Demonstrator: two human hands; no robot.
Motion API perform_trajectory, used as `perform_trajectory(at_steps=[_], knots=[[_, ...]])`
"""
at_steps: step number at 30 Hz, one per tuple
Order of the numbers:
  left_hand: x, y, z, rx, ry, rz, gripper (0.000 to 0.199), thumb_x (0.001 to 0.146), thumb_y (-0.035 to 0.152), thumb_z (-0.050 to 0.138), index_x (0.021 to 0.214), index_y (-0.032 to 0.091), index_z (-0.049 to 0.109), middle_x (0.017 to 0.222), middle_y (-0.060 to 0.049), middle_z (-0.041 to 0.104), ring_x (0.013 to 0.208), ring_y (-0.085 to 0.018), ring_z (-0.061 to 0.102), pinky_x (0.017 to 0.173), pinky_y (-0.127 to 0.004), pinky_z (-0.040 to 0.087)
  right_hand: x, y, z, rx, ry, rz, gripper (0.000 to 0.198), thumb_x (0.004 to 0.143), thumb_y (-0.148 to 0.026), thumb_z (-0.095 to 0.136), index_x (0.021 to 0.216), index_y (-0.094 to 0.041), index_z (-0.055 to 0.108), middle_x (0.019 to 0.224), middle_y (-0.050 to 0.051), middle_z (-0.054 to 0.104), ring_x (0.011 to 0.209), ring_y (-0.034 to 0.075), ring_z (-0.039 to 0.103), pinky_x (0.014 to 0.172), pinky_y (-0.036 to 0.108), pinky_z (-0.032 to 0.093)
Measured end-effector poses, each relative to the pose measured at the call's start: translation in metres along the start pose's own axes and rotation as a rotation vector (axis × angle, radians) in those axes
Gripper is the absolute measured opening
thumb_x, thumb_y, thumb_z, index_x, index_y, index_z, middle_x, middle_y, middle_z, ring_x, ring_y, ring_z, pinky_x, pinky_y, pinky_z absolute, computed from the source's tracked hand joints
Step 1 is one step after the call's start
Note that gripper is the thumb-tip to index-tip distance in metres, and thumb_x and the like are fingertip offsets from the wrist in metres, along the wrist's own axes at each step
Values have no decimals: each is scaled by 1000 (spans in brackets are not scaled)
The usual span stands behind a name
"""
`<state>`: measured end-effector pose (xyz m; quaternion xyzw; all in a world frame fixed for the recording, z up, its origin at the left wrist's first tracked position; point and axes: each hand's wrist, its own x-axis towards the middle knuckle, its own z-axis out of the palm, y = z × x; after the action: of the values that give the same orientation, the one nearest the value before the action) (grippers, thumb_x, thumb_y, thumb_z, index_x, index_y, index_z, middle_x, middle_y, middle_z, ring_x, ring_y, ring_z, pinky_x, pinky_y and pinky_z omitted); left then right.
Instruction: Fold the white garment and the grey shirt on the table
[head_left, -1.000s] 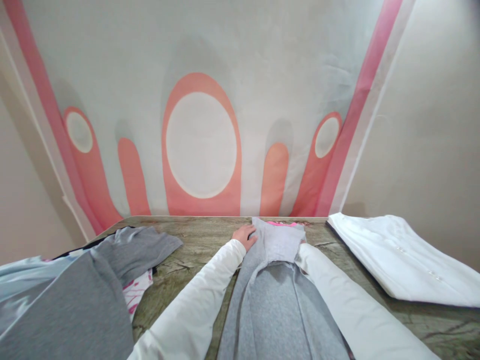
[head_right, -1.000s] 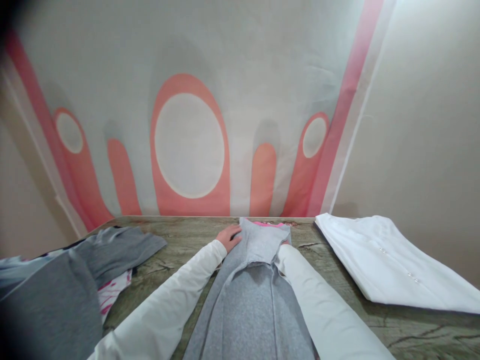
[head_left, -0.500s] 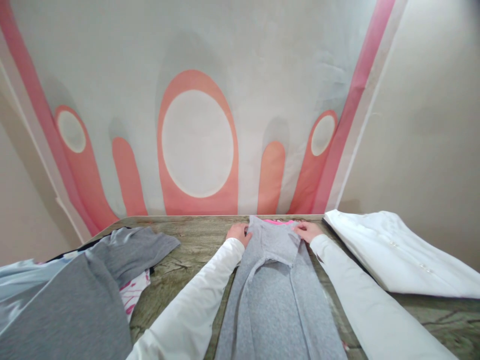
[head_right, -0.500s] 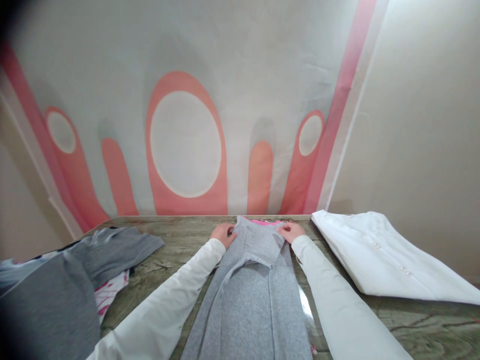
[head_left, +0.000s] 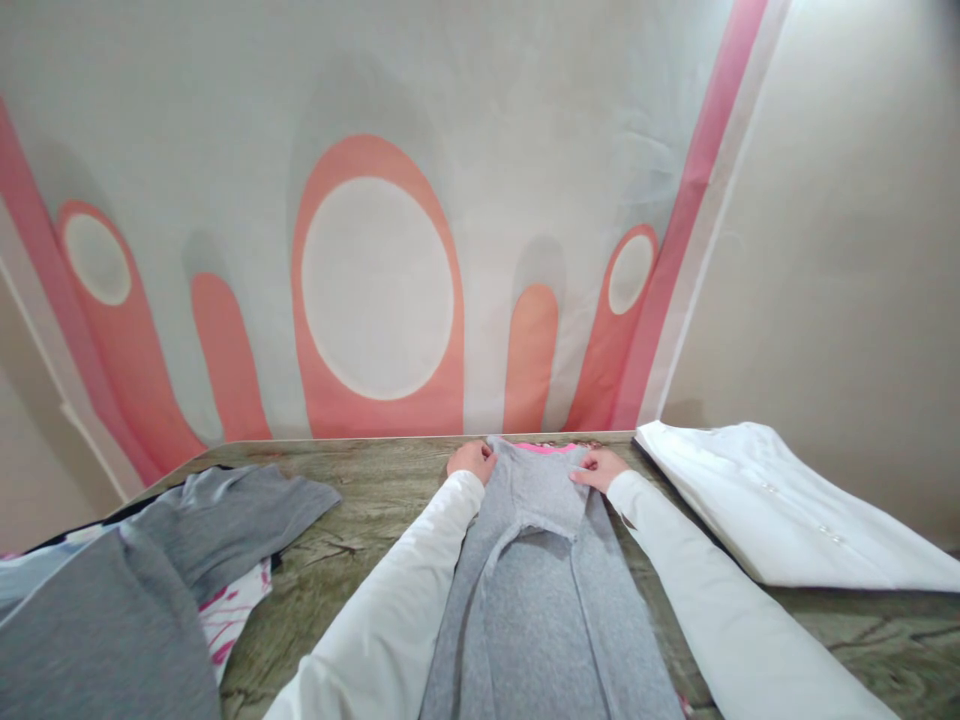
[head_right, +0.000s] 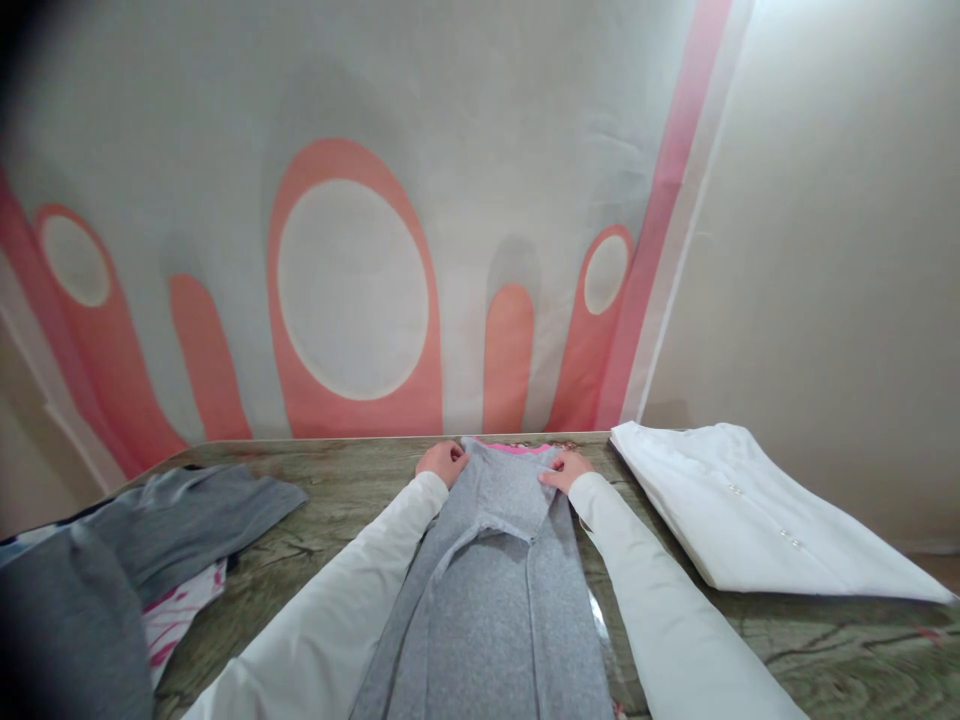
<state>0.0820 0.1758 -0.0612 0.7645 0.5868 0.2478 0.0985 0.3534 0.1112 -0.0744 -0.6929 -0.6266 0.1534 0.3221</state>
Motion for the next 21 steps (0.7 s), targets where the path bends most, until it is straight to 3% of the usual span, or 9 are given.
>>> perform_trajectory(at_steps=[8, 13, 18, 21], knots=[[11, -12, 0, -66, 22, -4, 12, 74, 29, 56, 74, 17, 59, 76, -1, 65, 73, -13, 59, 66, -20, 42, -6, -12, 9, 93, 128, -126, 18, 64, -34, 57, 68, -17, 58, 59, -1, 59, 54, 13, 52, 53, 25, 42], [12, -16, 1, -64, 51, 21, 17, 76, 18, 53, 92, 15, 53, 76, -2, 63, 72, -12, 59, 67, -21, 43, -5, -9, 22, 93, 210, -119, 14, 66, -24, 55, 78, -18, 59, 68, 2, 65, 63, 15, 59, 61, 27, 46], [3, -7, -5, -9, 58, 188, 25, 73, 12, 52, 98, 15, 51, 102, -8, 57, 95, -16, 54, 84, -27, 39, -3, -7, 26, 50, 236, -87, 19, 68, -22, 55, 85, -17, 58, 81, 5, 66, 74, 17, 61, 71, 31, 46], [-4, 1, -8, 25, -13, 344, 21, 76, 18, 51, 96, 20, 54, 107, -5, 55, 103, -17, 49, 91, -28, 35, -4, -10, 26, 16, 241, -74, 19, 68, -22, 54, 86, -17, 58, 84, 6, 66, 76, 17, 61, 73, 32, 45]])
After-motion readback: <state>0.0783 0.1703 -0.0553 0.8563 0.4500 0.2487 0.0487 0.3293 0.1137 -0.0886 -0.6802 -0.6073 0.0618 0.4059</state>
